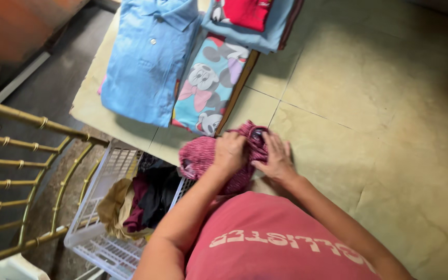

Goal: The person folds a red t-shirt with a cartoon graphic and then a maroon patterned shirt on a tiled surface. Each shirt is smoothed, folded in half, and then folded again into a compact rectangle before being placed on a growing stack of folded clothes.

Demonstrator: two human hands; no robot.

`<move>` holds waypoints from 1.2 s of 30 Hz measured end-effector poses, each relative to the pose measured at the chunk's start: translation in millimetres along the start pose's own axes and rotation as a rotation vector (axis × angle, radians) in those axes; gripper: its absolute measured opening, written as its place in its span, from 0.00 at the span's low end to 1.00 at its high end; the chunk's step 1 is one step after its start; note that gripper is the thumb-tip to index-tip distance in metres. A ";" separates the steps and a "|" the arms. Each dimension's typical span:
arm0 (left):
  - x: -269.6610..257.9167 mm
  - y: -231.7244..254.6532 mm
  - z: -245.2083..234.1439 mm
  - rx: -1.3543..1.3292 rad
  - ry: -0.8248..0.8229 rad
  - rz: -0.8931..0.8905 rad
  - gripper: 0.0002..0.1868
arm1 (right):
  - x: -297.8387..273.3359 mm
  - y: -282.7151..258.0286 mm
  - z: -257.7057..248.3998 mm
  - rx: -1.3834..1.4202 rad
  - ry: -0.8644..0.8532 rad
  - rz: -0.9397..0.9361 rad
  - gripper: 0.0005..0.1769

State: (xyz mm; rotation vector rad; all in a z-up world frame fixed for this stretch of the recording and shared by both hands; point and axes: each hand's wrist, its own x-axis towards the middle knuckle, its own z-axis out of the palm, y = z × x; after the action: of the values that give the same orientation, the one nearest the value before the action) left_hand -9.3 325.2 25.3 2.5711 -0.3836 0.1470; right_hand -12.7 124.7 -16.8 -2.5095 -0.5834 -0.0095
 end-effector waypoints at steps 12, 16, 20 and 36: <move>-37.4 13.3 -18.1 0.073 0.146 0.046 0.35 | -40.3 110.2 -40.2 0.100 0.247 0.302 0.16; -32.1 7.2 18.8 -0.046 0.096 -0.017 0.10 | -90.2 183.3 -81.4 -0.063 0.409 0.465 0.18; 1.9 -4.4 64.0 -0.743 0.081 -0.437 0.09 | -128.2 198.8 -109.6 0.215 0.331 0.804 0.16; 126.3 31.7 40.2 -1.187 -0.022 -0.289 0.52 | -125.0 169.4 -175.3 0.120 0.537 0.809 0.42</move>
State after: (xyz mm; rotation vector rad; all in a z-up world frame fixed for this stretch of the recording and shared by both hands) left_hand 102.8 247.8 29.2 1.4219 -0.0443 -0.1751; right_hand -36.5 -144.7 27.1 -2.3052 0.6277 -0.3187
